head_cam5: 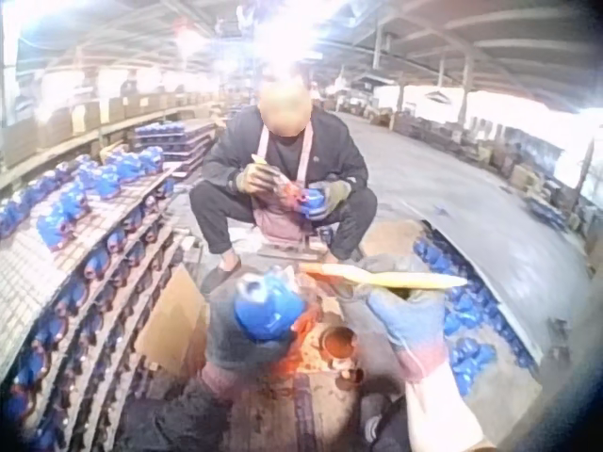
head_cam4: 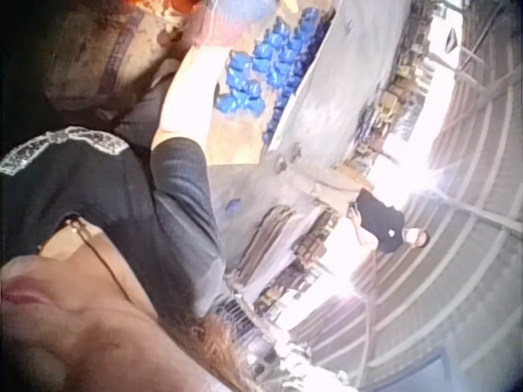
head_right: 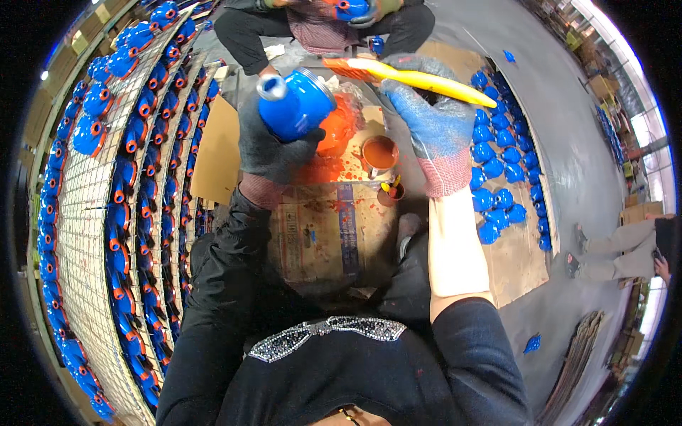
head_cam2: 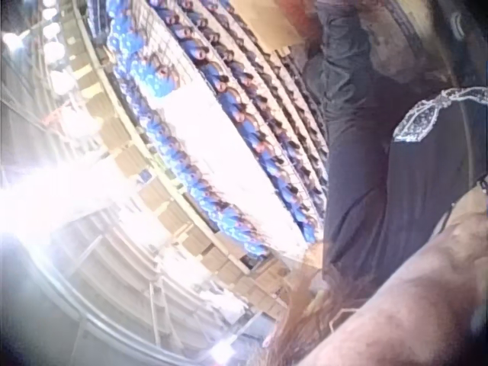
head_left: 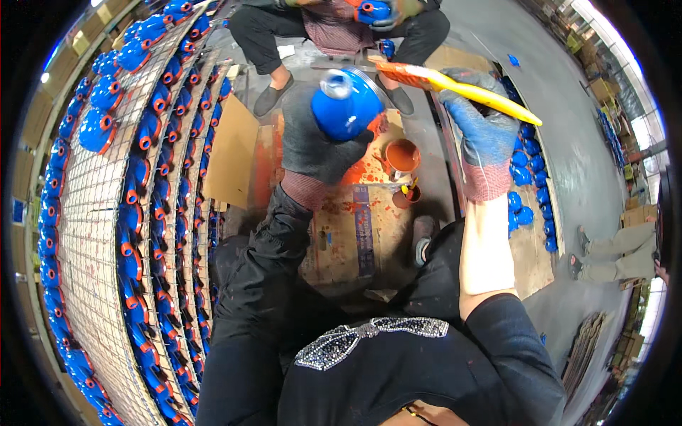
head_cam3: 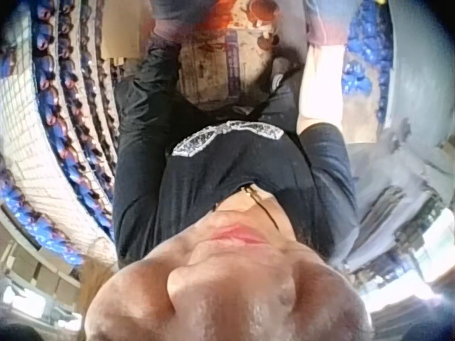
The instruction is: Manually applying paint or glaze to blue ceramic pieces using a brush and spray can.
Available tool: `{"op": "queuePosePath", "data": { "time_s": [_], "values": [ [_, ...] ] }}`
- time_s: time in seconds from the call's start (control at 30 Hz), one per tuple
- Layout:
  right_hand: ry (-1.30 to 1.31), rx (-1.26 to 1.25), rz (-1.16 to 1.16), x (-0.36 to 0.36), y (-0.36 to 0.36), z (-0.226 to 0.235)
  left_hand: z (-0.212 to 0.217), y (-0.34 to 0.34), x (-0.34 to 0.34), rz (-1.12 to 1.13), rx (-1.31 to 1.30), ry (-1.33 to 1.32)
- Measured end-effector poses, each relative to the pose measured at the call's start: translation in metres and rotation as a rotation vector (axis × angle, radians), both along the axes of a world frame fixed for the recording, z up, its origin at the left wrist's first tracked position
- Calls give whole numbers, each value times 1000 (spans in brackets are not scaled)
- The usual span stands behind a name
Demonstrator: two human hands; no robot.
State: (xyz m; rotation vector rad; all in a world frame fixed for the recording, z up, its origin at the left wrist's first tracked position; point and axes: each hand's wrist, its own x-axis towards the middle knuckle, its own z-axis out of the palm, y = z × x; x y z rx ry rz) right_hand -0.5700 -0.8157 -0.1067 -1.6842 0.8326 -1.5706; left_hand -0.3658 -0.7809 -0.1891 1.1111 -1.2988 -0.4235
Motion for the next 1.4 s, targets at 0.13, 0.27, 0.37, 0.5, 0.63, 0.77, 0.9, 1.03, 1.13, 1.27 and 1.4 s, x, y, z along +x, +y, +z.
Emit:
{"op": "queuePosePath", "data": {
  "time_s": [0.13, 0.27, 0.37, 0.5, 0.63, 0.77, 0.9, 1.03, 1.13, 1.27, 1.4],
  "values": [
    [73, 12, -40, -12, 15, 14, 2, 2, -16, 127, -381, -572],
    [127, 32, 2, -17, 13, 7, 1, 3, -21, -33, -364, -674],
    [147, 12, -29, -17, 16, 8, 1, 4, -22, -24, -352, -704],
    [130, 99, -62, -16, 21, 12, 1, -1, -23, 17, -309, -653],
    [164, 83, -108, -15, 26, 11, 2, -3, -25, 129, -272, -472],
    [263, -62, -137, -19, 22, 3, 5, -3, -34, -146, 64, 338],
    [131, -21, -77, -10, 24, -5, 12, 3, -13, -471, 320, 887],
    [143, -124, -3, -14, 16, -17, 6, 8, -4, -842, 335, 1308],
    [62, -100, 150, -16, 6, -24, 4, 10, -6, -932, 329, 1568],
    [-147, -44, 301, -14, -2, -37, 10, 20, -7, -1000, 331, 1688],
    [-356, 56, 484, -11, -12, -53, 7, 28, -7, -1051, 273, 1746]
  ]
}}
